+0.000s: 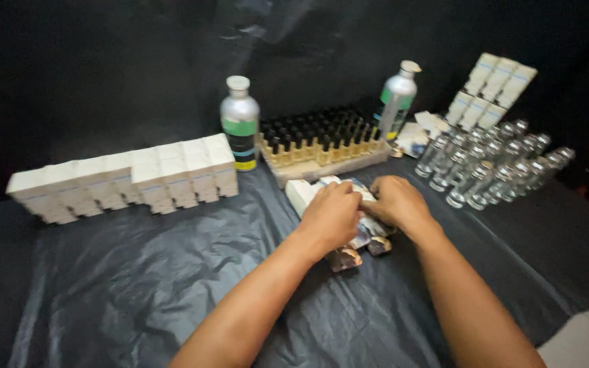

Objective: Folding cardboard boxes and placing perfume bottles inside them for retail packaging.

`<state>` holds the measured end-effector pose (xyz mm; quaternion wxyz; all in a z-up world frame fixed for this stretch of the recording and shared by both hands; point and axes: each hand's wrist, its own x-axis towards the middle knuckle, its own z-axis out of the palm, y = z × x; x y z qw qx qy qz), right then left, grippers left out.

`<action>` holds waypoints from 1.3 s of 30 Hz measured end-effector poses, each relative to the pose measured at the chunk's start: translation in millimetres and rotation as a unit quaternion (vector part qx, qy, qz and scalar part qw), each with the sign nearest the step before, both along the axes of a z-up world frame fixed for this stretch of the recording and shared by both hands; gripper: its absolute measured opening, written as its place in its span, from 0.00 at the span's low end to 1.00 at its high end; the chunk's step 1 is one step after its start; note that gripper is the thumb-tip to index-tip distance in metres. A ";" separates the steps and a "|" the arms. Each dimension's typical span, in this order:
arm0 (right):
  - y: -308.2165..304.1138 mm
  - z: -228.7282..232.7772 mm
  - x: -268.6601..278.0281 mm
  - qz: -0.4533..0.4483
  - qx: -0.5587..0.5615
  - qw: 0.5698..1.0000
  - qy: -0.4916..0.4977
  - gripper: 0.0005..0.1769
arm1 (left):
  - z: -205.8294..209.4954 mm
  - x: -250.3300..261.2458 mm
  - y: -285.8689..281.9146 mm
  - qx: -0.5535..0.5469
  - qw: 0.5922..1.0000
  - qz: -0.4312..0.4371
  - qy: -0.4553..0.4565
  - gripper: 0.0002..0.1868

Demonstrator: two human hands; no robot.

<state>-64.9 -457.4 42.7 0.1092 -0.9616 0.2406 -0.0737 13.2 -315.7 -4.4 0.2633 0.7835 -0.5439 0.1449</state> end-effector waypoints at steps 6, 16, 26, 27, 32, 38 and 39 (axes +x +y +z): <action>-8.5 -6.8 5.0 -0.046 0.041 0.998 -0.012 0.24 | -16.8 -7.8 -0.5 -0.041 0.998 0.033 -0.046 0.08; 2.4 10.1 1.4 -0.061 0.082 0.995 -0.004 0.23 | -10.7 -20.8 9.2 -0.071 0.996 0.025 -0.040 0.08; 1.5 19.0 -4.4 -0.034 0.152 0.983 -0.097 0.20 | -0.4 -21.3 13.7 -0.089 0.996 0.027 0.008 0.15; 0.2 21.5 -5.1 -0.027 0.182 0.975 -0.126 0.19 | 4.4 -22.1 15.6 -0.091 0.994 0.021 0.051 0.20; -6.8 34.6 -9.9 0.020 0.194 0.957 -0.216 0.17 | 57.2 -29.5 34.4 -0.194 0.922 -0.012 0.334 0.30; 81.0 86.1 -14.6 0.191 0.103 0.931 -0.292 0.10 | 107.5 -30.4 76.9 -0.293 0.829 0.000 0.476 0.47; 99.4 94.5 -14.2 0.231 0.105 0.922 -0.291 0.14 | 111.7 -28.9 88.6 -0.315 0.827 0.000 0.465 0.50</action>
